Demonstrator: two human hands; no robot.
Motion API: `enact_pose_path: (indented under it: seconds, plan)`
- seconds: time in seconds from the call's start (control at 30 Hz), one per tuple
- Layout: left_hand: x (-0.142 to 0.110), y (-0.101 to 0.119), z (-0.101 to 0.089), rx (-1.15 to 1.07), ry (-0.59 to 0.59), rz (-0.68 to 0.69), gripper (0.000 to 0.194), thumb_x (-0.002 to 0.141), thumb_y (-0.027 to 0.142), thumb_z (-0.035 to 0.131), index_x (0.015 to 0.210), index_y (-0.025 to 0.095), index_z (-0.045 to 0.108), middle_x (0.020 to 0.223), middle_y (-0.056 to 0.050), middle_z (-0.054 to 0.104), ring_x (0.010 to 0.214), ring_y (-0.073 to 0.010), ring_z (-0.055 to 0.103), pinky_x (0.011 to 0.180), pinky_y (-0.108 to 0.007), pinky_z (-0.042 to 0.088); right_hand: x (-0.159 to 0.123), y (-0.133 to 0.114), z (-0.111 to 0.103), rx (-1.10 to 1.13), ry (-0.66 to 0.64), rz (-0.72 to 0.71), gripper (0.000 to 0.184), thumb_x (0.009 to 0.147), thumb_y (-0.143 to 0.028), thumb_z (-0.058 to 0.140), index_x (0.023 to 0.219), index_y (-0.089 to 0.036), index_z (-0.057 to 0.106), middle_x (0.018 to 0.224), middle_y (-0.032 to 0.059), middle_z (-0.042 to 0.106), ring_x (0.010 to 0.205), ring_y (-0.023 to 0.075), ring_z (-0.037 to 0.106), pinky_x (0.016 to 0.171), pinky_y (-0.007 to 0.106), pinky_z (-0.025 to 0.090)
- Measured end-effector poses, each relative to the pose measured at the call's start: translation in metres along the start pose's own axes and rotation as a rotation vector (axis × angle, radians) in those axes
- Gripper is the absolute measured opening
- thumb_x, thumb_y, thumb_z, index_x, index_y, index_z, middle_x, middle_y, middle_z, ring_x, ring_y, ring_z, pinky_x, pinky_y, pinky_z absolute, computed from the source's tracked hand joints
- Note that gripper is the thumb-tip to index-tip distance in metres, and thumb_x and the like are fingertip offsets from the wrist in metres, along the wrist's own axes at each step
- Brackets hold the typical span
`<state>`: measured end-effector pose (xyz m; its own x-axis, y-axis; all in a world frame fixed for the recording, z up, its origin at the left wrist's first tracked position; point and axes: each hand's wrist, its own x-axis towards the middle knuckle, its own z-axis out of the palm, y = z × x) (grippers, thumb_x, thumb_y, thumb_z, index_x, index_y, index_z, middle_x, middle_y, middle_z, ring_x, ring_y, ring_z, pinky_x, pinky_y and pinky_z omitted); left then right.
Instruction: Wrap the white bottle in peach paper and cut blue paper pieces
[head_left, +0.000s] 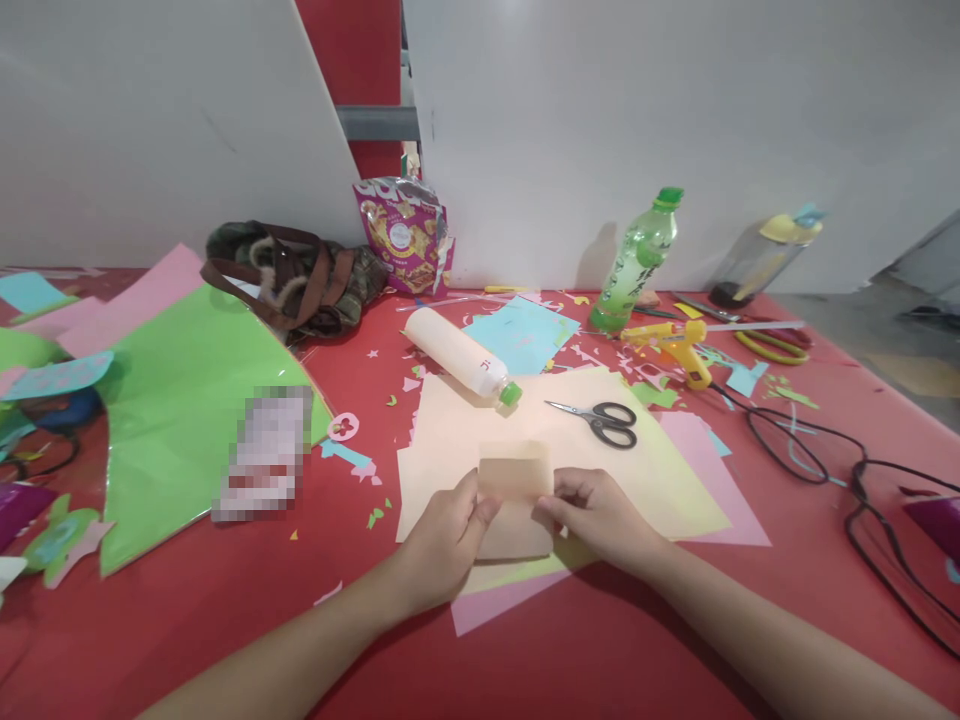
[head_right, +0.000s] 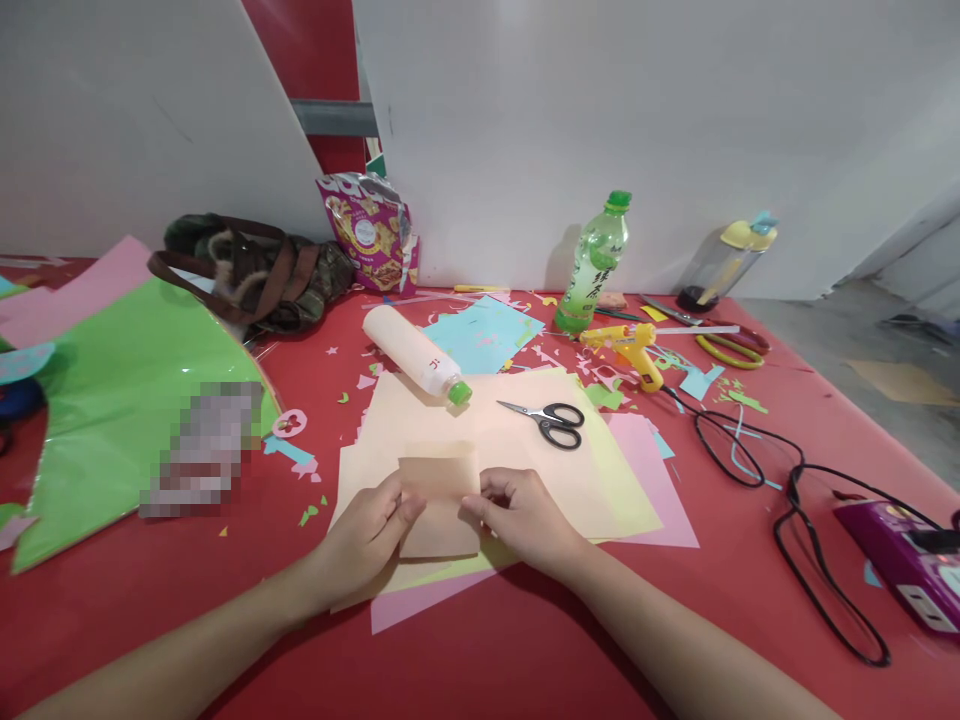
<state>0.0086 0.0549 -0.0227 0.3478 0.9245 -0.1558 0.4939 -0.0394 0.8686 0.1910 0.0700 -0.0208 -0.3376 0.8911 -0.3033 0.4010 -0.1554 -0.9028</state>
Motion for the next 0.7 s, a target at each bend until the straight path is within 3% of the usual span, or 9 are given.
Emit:
enact_pose_path:
  seconds: [0.2, 0.37, 0.43, 0.57, 0.7]
  plan:
    - [0.0004, 0.0022, -0.0009, -0.05, -0.051, 0.013, 0.024, 0.084, 0.035, 0.03, 0.084, 0.017, 0.046, 0.062, 0.0, 0.051, 0.058, -0.0141, 0.047, 0.052, -0.023, 0.034, 0.0014, 0.0016, 0.0012, 0.02, 0.024, 0.015, 0.024, 0.069, -0.031, 0.047, 0.049, -0.017, 0.042, 0.047, -0.0037, 0.041, 0.045, 0.0071, 0.035, 0.043, 0.02, 0.027]
    - [0.0012, 0.0024, -0.0017, -0.34, -0.106, -0.016, 0.031, 0.081, 0.04, 0.035, 0.096, 0.016, 0.047, 0.073, -0.002, 0.056, 0.065, -0.014, 0.05, 0.057, -0.023, 0.039, 0.0021, 0.0043, -0.0029, 0.023, -0.065, -0.019, 0.028, 0.069, -0.034, 0.048, 0.048, -0.016, 0.042, 0.046, -0.0039, 0.038, 0.044, 0.0064, 0.032, 0.043, 0.02, 0.025]
    - [0.0009, 0.0022, -0.0021, -0.362, -0.144, -0.009, 0.03, 0.08, 0.041, 0.038, 0.09, 0.015, 0.049, 0.07, -0.001, 0.055, 0.062, -0.0129, 0.049, 0.055, -0.022, 0.039, 0.0014, 0.005, -0.0036, 0.034, -0.13, -0.043, 0.028, 0.068, -0.035, 0.049, 0.049, -0.015, 0.043, 0.046, -0.0043, 0.036, 0.045, 0.0061, 0.03, 0.043, 0.02, 0.025]
    - [-0.0004, 0.0035, -0.0022, -0.226, -0.215, -0.037, 0.035, 0.08, 0.039, 0.036, 0.056, 0.015, 0.046, 0.05, 0.004, 0.04, 0.046, -0.0082, 0.036, 0.044, -0.02, 0.031, -0.0007, 0.0053, -0.003, -0.005, -0.193, -0.035, 0.029, 0.068, -0.033, 0.051, 0.048, -0.016, 0.04, 0.046, -0.0057, 0.031, 0.044, 0.0051, 0.026, 0.041, 0.019, 0.022]
    - [-0.0002, 0.0073, -0.0015, -0.214, -0.174, -0.078, 0.038, 0.079, 0.038, 0.036, 0.048, 0.017, 0.036, 0.045, 0.005, 0.032, 0.042, -0.0065, 0.029, 0.038, -0.019, 0.025, -0.0019, 0.0027, -0.0019, -0.031, -0.167, -0.027, 0.028, 0.069, -0.032, 0.05, 0.048, -0.015, 0.041, 0.046, -0.005, 0.036, 0.044, 0.0054, 0.031, 0.042, 0.019, 0.025]
